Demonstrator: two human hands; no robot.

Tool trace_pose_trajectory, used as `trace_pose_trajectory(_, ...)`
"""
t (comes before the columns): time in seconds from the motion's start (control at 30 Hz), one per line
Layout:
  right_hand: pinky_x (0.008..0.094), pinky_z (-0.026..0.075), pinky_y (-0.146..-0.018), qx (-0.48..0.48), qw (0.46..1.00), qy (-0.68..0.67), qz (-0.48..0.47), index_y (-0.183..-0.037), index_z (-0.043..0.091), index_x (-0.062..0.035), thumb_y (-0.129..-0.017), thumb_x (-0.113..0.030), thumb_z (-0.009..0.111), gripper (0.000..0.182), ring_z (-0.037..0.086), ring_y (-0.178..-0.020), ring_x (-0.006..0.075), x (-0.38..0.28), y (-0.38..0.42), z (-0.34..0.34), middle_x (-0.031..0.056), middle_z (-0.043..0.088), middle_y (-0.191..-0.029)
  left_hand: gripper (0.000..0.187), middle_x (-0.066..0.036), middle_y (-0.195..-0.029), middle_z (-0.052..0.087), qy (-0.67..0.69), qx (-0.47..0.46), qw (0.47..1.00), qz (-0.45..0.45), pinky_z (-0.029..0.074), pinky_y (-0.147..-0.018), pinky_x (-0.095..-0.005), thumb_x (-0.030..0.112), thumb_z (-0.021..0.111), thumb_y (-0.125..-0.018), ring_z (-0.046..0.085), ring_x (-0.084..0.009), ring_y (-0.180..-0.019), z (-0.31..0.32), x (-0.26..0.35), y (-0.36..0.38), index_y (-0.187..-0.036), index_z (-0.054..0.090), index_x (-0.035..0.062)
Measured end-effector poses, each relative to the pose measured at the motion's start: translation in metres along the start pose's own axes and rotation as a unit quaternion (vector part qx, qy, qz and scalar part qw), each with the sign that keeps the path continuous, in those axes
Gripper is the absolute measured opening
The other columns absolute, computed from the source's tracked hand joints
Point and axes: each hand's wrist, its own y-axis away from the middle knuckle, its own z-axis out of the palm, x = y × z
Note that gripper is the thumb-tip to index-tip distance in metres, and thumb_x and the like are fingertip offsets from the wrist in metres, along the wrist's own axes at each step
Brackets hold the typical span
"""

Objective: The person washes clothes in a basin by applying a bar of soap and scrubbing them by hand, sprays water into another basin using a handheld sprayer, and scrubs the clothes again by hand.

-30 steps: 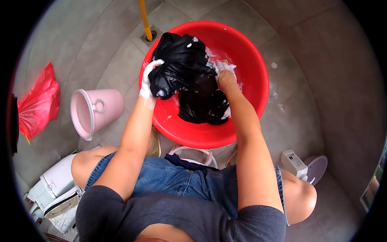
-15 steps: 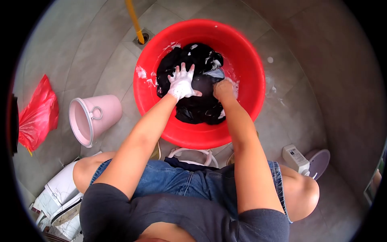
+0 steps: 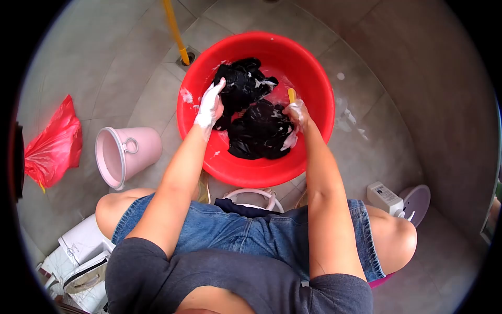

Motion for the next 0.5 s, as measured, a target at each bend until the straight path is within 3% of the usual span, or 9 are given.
trace_pose_trajectory(0.1, 0.0285, 0.025, -0.039, 0.025, 0.999, -0.039, -0.007, -0.076, 0.054, -0.0043, -0.07, -0.007, 0.062, 0.009, 0.039, -0.041, 0.0116, 0.006, -0.002, 0.025, 0.0017, 0.048, -0.054, 0.041, -0.009, -0.122, 0.059, 0.067, 0.026, 0.997, 0.005, 0.042, -0.098, -0.0374, 0.022, 0.058, -0.091, 0.056, -0.0221, -0.111, 0.039, 0.026, 0.019, -0.127, 0.051, 0.0021)
trace_pose_trajectory(0.17, 0.0263, 0.028, -0.04, -0.005, 0.996, -0.087, -0.033, -0.082, 0.053, -0.0061, -0.077, -0.011, 0.056, 0.008, 0.042, -0.046, 0.0102, 0.004, 0.003, 0.039, 0.0034, 0.053, -0.066, 0.039, -0.011, -0.119, 0.06, 0.114, -0.003, 0.993, -0.004, 0.043, -0.098, -0.0407, 0.029, 0.052, -0.094, 0.058, -0.025, -0.108, 0.073, 0.049, 0.042, -0.123, 0.053, 0.0022)
trace_pose_trajectory(0.23, 0.025, 0.043, -0.052, -0.005, 0.97, -0.243, -0.024, -0.101, 0.055, -0.0072, -0.082, -0.016, 0.06, 0.022, 0.055, -0.063, 0.0129, -0.006, 0.006, 0.059, 0.0067, 0.061, -0.088, 0.04, -0.011, -0.12, 0.061, 0.159, -0.021, 0.987, -0.004, 0.041, -0.101, -0.0423, 0.033, 0.045, -0.096, 0.057, -0.0262, -0.11, 0.092, 0.064, 0.056, -0.12, 0.056, 0.0025)
trace_pose_trajectory(0.33, 0.0322, 0.051, -0.079, -0.127, 0.892, -0.41, -0.142, -0.122, 0.049, -0.009, -0.088, -0.036, 0.061, 0.045, 0.061, -0.092, 0.0192, -0.091, 0.06, 0.079, 0.0081, 0.06, -0.112, 0.048, -0.01, -0.119, 0.061, 0.129, -0.073, 0.989, 0.021, 0.045, -0.096, -0.041, 0.042, 0.041, -0.097, 0.059, -0.0248, -0.107, 0.116, 0.084, 0.086, -0.123, 0.054, 0.0035)
trace_pose_trajectory(0.4, 0.0372, 0.048, -0.09, -0.169, 0.88, -0.38, -0.228, -0.125, 0.05, -0.009, -0.087, -0.051, 0.055, 0.056, 0.059, -0.103, 0.0224, -0.112, 0.078, 0.082, 0.0078, 0.061, -0.114, 0.053, -0.009, -0.12, 0.06, 0.088, -0.065, 0.993, 0.042, 0.044, -0.097, -0.0408, 0.047, 0.04, -0.097, 0.058, -0.0246, -0.108, 0.121, 0.087, 0.098, -0.126, 0.052, 0.0042)
trace_pose_trajectory(0.47, 0.0428, 0.046, -0.096, -0.219, 0.868, -0.435, -0.095, -0.122, 0.055, -0.0089, -0.087, -0.065, 0.043, 0.067, 0.059, -0.107, 0.0258, -0.144, 0.098, 0.087, 0.0099, 0.063, -0.113, 0.056, -0.009, -0.123, 0.059, 0.047, -0.041, 0.996, 0.071, 0.043, -0.099, -0.0412, 0.05, 0.039, -0.096, 0.057, -0.0247, -0.111, 0.103, 0.072, 0.082, -0.128, 0.051, 0.0051)
trace_pose_trajectory(0.5, 0.0431, 0.045, -0.096, -0.24, 0.846, -0.473, -0.061, -0.119, 0.058, -0.0084, -0.09, -0.059, 0.044, 0.06, 0.058, -0.108, 0.0272, -0.161, 0.118, 0.096, 0.0112, 0.062, -0.116, 0.059, -0.008, -0.128, 0.056, 0.066, -0.028, 0.996, 0.054, 0.04, -0.101, -0.0419, 0.054, 0.037, -0.096, 0.054, -0.025, -0.115, 0.099, 0.062, 0.08, -0.131, 0.049, 0.0086)
